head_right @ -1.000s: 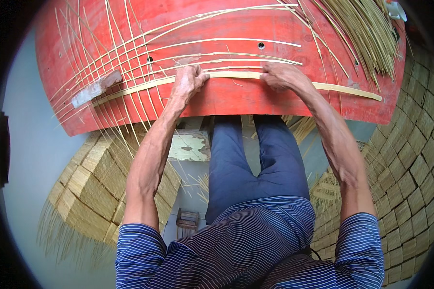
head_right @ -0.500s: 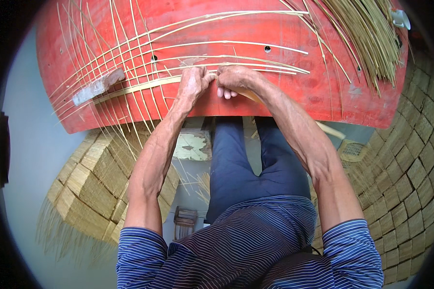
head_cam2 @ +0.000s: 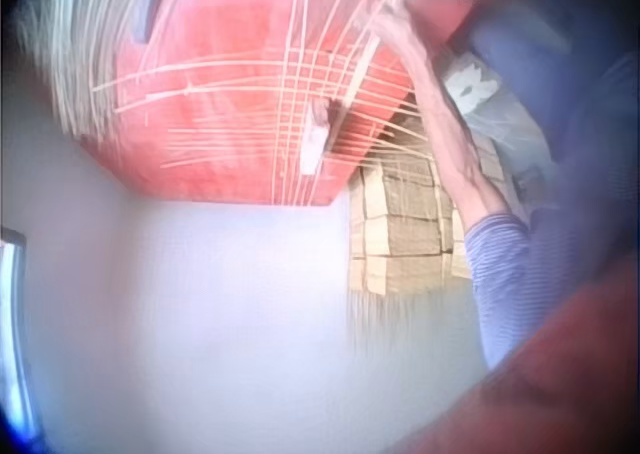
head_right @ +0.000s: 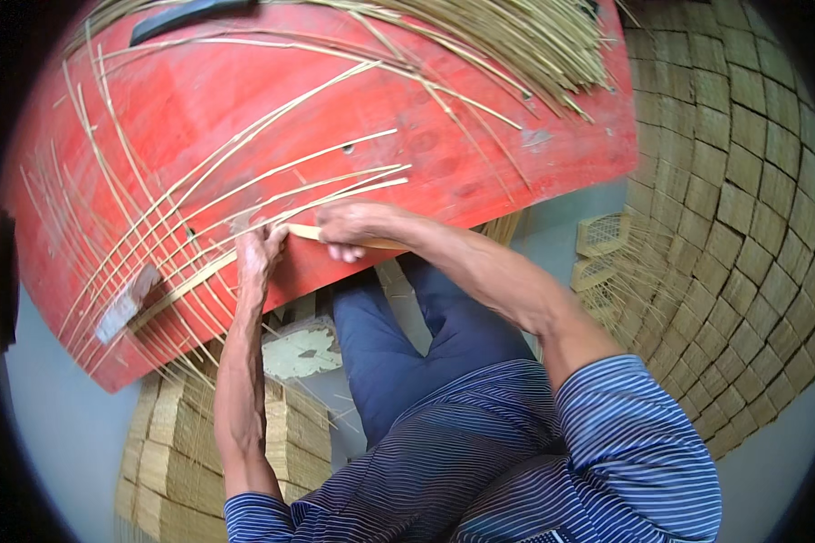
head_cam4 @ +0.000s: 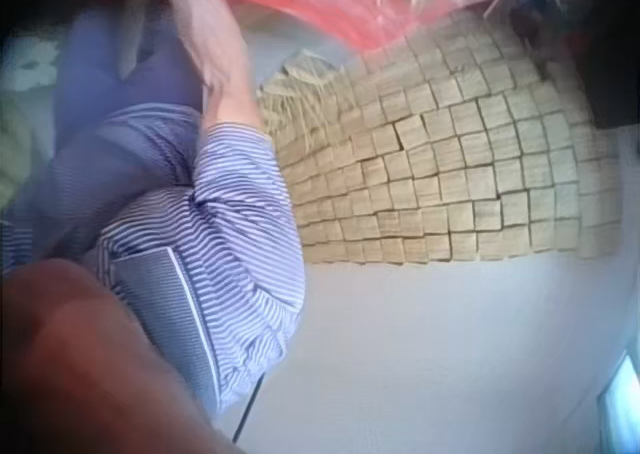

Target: The person weaves thin bamboo strips by hand on a red circular board, interlacing them to form a mat. They occasionally use a small wooden block to press the weave and adjust the strips.

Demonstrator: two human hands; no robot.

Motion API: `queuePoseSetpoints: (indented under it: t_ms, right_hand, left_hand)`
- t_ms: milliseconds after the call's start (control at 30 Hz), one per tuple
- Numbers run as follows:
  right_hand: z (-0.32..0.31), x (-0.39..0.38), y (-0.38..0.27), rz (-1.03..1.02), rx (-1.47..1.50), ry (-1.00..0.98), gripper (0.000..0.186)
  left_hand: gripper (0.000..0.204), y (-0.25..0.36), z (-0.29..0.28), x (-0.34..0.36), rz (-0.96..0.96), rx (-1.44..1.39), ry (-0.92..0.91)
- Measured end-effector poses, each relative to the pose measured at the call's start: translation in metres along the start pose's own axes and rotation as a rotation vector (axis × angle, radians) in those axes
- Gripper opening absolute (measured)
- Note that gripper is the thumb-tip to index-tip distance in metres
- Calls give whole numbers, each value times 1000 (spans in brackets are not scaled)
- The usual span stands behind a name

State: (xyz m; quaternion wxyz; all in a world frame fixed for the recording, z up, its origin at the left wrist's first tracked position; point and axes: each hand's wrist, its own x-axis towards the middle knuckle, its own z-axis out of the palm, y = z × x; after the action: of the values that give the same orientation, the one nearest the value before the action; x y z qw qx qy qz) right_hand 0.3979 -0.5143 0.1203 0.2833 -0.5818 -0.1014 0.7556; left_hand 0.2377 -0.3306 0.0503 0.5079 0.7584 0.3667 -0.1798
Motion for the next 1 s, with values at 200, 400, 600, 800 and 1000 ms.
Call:
queuePoseSetpoints:
  t_ms: [200,400,600,800,1000]
  right_hand:
    - [-91,-154,97,106,22,5,21]
    - [-160,-186,167,-50,-561,385,36]
    - [-189,-193,156,17,-891,658,32]
    - [-186,-186,185,-165,-617,461,31]
    - [-213,-189,187,-108,-694,559,21]
  left_hand:
    - [24,20,-9,-5,-88,-59,-89]
    - [25,20,-10,-1,-82,16,-103]
    - [30,28,-10,-5,-127,76,-53]
    - [31,28,-3,-2,-112,49,-49]
    - [28,9,-8,-2,-119,-31,-34]
